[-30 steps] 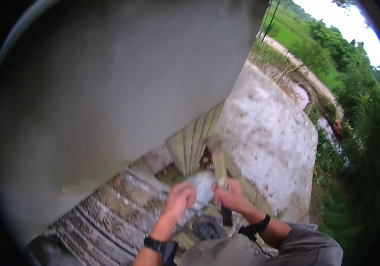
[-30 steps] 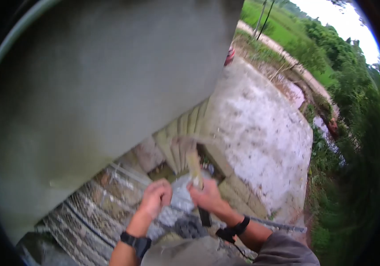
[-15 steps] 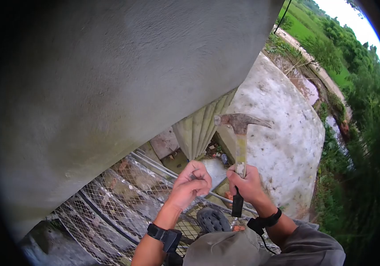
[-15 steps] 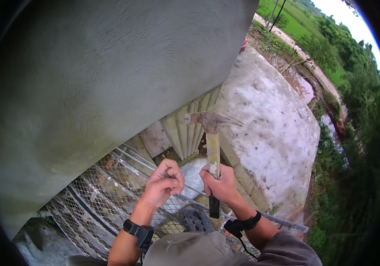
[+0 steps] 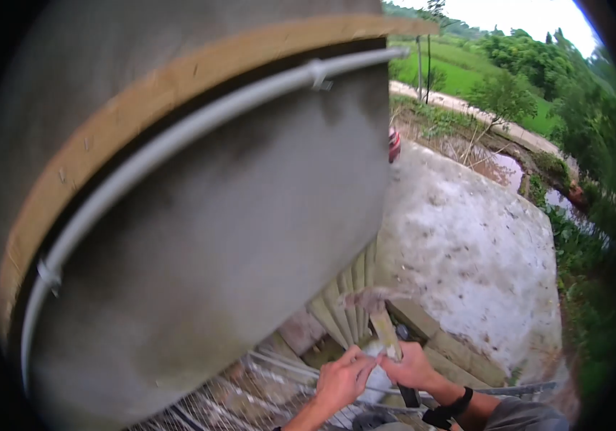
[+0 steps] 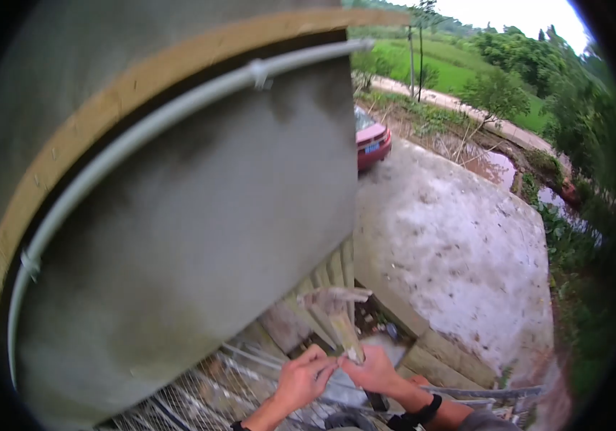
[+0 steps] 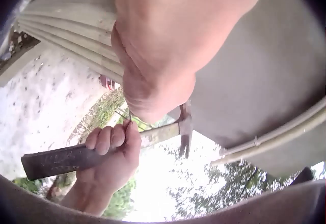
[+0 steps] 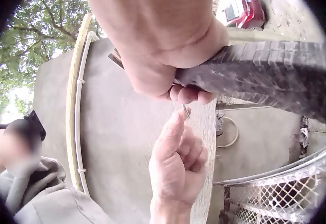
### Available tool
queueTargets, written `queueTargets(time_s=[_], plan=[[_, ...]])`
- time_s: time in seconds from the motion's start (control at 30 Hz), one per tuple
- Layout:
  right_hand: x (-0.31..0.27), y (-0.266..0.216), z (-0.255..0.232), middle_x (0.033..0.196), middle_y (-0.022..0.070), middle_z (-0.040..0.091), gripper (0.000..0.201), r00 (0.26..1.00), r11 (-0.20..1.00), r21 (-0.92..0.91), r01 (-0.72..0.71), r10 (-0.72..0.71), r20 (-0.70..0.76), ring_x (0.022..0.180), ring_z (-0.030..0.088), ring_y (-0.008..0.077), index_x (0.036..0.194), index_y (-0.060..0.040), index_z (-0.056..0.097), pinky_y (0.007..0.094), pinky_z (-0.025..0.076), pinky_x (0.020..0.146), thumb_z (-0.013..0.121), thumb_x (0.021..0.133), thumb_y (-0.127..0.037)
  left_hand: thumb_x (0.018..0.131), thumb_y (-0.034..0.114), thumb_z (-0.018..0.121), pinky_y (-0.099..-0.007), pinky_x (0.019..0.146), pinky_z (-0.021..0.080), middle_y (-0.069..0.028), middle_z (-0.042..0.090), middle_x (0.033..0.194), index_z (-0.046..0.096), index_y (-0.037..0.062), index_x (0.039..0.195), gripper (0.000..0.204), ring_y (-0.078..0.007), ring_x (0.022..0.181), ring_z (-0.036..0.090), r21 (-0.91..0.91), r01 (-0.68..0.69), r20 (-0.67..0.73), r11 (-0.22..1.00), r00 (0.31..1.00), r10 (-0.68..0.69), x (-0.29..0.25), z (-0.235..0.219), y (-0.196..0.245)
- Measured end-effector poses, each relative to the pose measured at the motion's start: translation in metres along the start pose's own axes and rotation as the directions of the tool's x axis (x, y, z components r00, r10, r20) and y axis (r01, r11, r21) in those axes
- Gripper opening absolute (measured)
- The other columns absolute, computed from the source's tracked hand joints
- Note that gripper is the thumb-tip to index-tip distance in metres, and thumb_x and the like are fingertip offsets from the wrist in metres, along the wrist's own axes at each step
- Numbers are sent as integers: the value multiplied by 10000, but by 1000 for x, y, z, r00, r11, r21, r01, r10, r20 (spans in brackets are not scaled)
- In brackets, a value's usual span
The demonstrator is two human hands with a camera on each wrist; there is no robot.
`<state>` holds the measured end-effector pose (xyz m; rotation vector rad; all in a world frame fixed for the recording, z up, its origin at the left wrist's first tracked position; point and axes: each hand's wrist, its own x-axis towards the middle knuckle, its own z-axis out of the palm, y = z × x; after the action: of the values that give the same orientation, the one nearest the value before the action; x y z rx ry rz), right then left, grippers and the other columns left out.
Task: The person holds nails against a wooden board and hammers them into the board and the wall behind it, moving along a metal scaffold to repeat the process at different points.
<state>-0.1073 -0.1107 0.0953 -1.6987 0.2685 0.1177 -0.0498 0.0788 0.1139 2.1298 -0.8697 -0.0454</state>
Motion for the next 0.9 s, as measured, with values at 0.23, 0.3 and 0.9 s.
queueTargets(time_s=[0.23,0.3,0.9], plan=[[6,-39,-18,636,5,623,234,995,989,131,69,-58,-81,565,564,76,930,-23,712,291,461,536,735,954,-255,876,46,726,-443,645,547,-120,661,875,714,41,1000,125,-367,739,671,142,-204,92,969,977,192,66,-53,25],[8,-43,-33,673,10,633,242,980,982,123,144,-124,-156,630,560,78,952,-13,712,290,469,598,743,943,-253,876,31,716,-422,661,550,-139,659,869,694,24,988,114,-366,749,674,194,-261,42,946,965,258,104,-87,51],[16,-131,-79,637,26,639,168,891,850,295,437,-364,-273,505,581,74,933,22,707,257,459,465,704,976,-141,938,90,779,-238,705,493,-27,721,946,724,-6,1069,172,-53,793,589,-229,113,331,967,943,-32,205,-155,169]])
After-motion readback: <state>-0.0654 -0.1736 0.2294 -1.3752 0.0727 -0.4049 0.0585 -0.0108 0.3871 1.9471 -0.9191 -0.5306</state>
